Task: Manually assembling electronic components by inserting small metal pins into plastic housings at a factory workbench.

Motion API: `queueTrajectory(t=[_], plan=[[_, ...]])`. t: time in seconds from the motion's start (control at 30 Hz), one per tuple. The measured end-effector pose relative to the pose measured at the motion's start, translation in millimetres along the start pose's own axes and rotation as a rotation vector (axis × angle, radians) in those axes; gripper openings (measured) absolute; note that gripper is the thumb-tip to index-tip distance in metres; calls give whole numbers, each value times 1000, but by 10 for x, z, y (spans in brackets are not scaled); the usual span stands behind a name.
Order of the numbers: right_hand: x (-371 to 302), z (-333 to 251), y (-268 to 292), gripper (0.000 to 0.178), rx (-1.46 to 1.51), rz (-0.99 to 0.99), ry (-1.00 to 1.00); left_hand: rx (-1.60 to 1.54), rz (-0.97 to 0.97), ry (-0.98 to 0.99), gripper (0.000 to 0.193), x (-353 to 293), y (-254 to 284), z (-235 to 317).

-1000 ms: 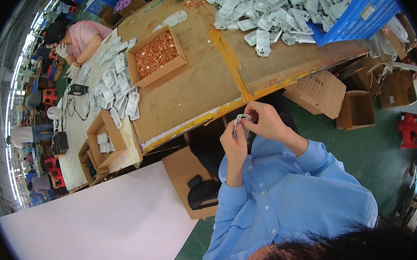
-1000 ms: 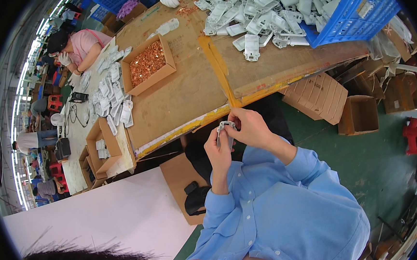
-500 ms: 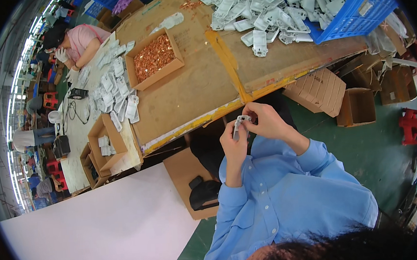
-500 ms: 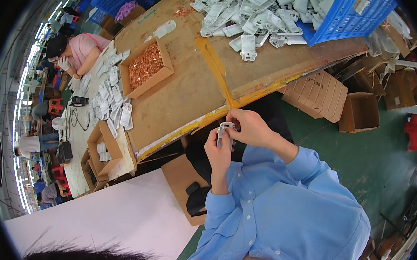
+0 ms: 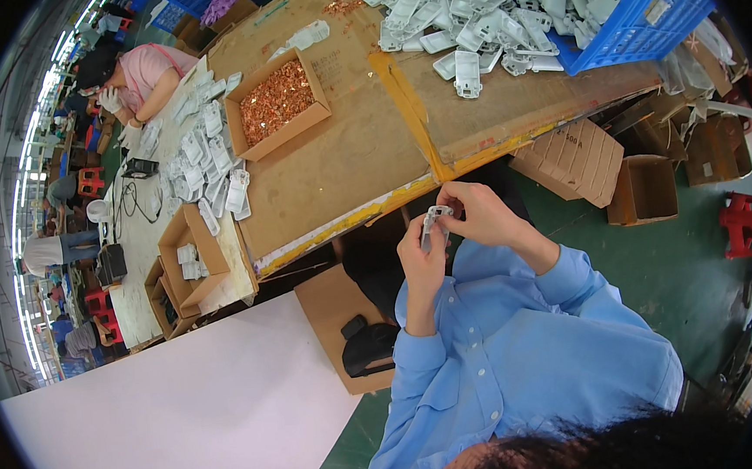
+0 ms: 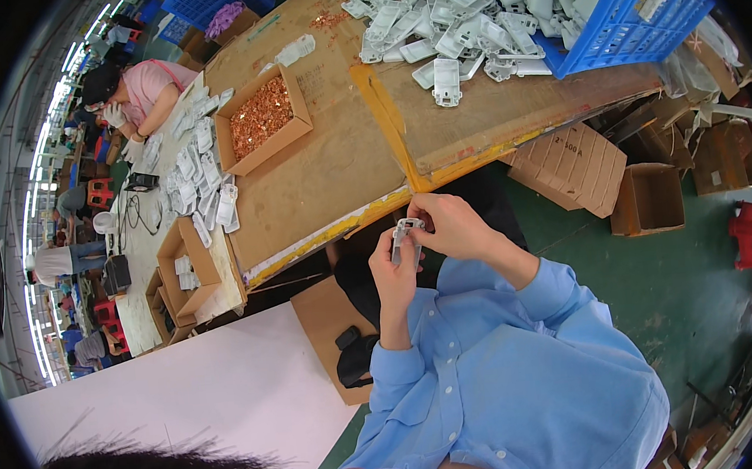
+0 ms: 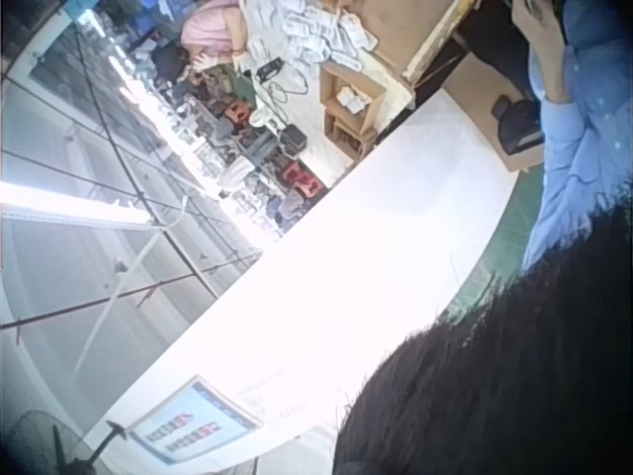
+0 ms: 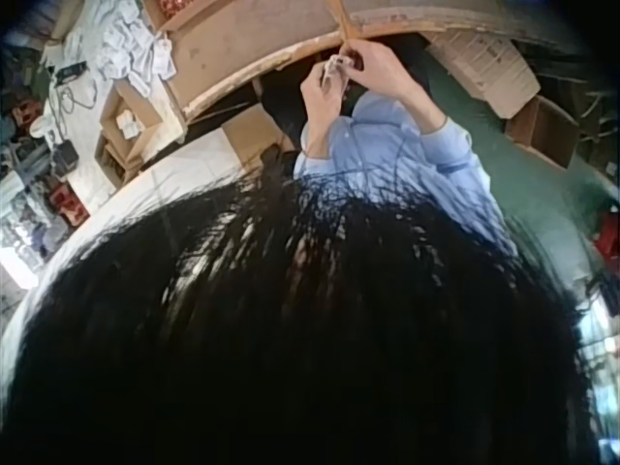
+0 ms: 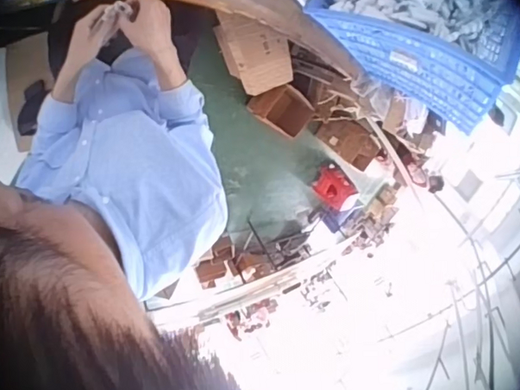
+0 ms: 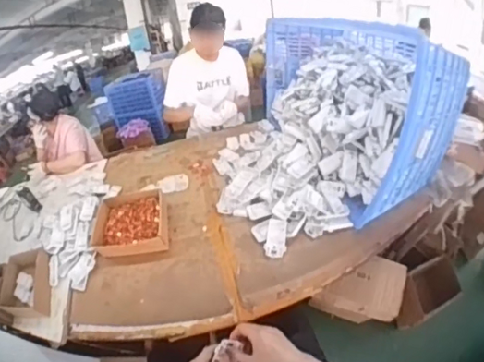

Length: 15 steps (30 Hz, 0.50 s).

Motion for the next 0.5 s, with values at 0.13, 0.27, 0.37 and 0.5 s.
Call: queueTrajectory(t=[0.13, 0.27, 0.37, 0.5], plan=[[11, 9, -7, 19, -35, 6, 35, 12, 26, -2, 23, -3, 3, -33], [17, 4, -7, 20, -41, -4, 28, 33, 17, -56, 21, -2, 5, -31], [24, 21, -19, 20, -50, -2, 38, 35, 19, -61, 21, 3, 4, -49], [34, 24, -34, 20, -73, -11, 55, 33, 37, -90, 20, 0, 11, -101]])
Point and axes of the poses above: each hand's wrist, its own x-axis towards the middle knuckle, its own y-axis out of the back of the hand, z = x × y, the point moved 2 cm from there along x, towards the middle knuckle, and after that the axes turned 14 degrees about -x, right-handed, at the moved point
